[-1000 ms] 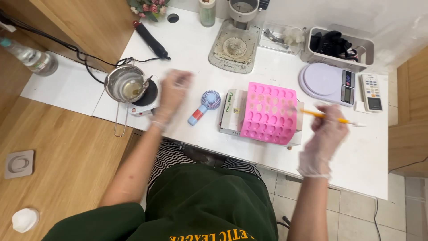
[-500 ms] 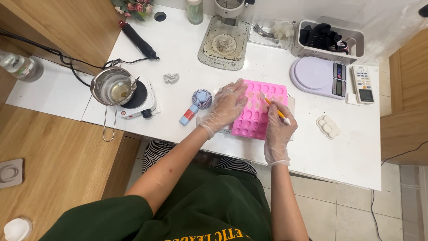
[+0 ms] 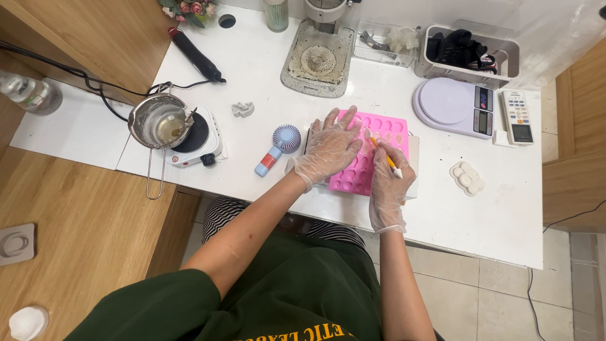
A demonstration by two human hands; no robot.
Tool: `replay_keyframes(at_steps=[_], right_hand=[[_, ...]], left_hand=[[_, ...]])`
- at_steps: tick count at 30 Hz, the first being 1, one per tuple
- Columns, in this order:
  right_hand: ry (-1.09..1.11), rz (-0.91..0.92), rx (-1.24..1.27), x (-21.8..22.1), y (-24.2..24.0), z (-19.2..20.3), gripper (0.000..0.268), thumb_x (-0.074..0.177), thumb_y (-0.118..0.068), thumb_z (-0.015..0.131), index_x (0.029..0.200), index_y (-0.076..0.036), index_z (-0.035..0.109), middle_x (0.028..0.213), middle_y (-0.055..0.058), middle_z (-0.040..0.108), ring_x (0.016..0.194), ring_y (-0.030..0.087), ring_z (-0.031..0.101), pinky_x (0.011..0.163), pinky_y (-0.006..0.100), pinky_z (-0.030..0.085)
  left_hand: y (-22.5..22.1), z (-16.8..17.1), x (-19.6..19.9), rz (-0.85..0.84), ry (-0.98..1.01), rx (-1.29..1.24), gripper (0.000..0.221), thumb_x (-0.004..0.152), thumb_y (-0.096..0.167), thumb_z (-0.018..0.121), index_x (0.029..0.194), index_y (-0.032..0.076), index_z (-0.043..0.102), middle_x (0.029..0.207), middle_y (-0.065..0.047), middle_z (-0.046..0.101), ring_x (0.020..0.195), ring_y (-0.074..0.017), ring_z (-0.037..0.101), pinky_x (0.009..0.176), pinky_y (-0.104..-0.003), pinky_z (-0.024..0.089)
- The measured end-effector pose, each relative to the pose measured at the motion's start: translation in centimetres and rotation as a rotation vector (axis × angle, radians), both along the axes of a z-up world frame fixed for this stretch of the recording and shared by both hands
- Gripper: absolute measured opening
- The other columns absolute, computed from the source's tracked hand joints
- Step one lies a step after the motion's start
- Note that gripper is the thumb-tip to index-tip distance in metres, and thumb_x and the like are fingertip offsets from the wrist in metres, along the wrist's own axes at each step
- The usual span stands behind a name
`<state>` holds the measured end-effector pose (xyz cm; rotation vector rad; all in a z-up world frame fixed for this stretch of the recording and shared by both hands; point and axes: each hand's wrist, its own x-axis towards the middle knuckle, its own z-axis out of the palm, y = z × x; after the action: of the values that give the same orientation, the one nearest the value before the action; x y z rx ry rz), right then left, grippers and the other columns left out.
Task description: The recorder is making candles by pouring wax into molds, scraping excess wax, and demolding finished pieces.
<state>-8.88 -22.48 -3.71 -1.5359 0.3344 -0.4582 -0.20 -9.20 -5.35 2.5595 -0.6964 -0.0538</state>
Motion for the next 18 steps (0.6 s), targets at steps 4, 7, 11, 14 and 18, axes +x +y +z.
replay_keyframes(at_steps=[4,7,11,14,18], right_hand=[[0.004,-0.03,-0.023,0.2,-0.1,-0.6,0.022,0.101,-0.014,0.066,0.115,0.002,0.074,0.11,0.007,0.074,0.101,0.01,0.064,0.095,0.026,0.052],[0.005,-0.038,-0.018,0.1,-0.1,-0.6,0.022,0.101,-0.014,0.066,0.114,0.002,0.074,0.109,0.007,0.074,0.101,0.01,0.064,0.094,0.026,0.052],[0.011,-0.022,0.001,0.0,0.1,-0.7,0.022,0.101,-0.015,0.066,0.115,0.001,0.074,0.106,0.006,0.074,0.098,0.01,0.065,0.093,0.026,0.053],[0.02,-0.028,-0.014,0.1,0.0,-1.1,0.023,0.101,-0.015,0.067,0.116,0.001,0.074,0.103,0.006,0.074,0.094,0.009,0.065,0.09,0.026,0.054],[0.014,-0.029,0.029,0.0,0.0,-1.4,0.023,0.101,-0.014,0.067,0.115,0.002,0.074,0.104,0.006,0.074,0.094,0.009,0.065,0.09,0.026,0.054]], left_hand=[[-0.1,0.3,0.0,-0.028,-0.01,0.017,0.053,0.099,0.041,0.048,0.144,0.015,0.056,0.167,-0.009,0.024,0.151,-0.0425,0.021,0.113,-0.075,0.02],[-0.3,0.5,-0.1,-0.043,-0.023,0.039,0.054,0.099,0.042,0.049,0.142,0.011,0.056,0.167,-0.01,0.023,0.15,-0.0428,0.02,0.112,-0.075,0.02],[-0.5,0.7,0.0,-0.04,-0.004,0.066,0.054,0.099,0.043,0.046,0.142,0.012,0.056,0.166,-0.01,0.023,0.15,-0.0426,0.02,0.112,-0.076,0.02],[-0.6,0.6,0.0,-0.035,-0.03,0.083,0.056,0.1,0.044,0.044,0.143,0.009,0.055,0.166,-0.009,0.025,0.151,-0.0417,0.021,0.111,-0.076,0.021],[-0.6,0.9,-0.1,-0.035,0.0,0.084,0.057,0.101,0.044,0.042,0.143,0.009,0.055,0.166,-0.01,0.025,0.151,-0.0423,0.02,0.112,-0.076,0.02]])
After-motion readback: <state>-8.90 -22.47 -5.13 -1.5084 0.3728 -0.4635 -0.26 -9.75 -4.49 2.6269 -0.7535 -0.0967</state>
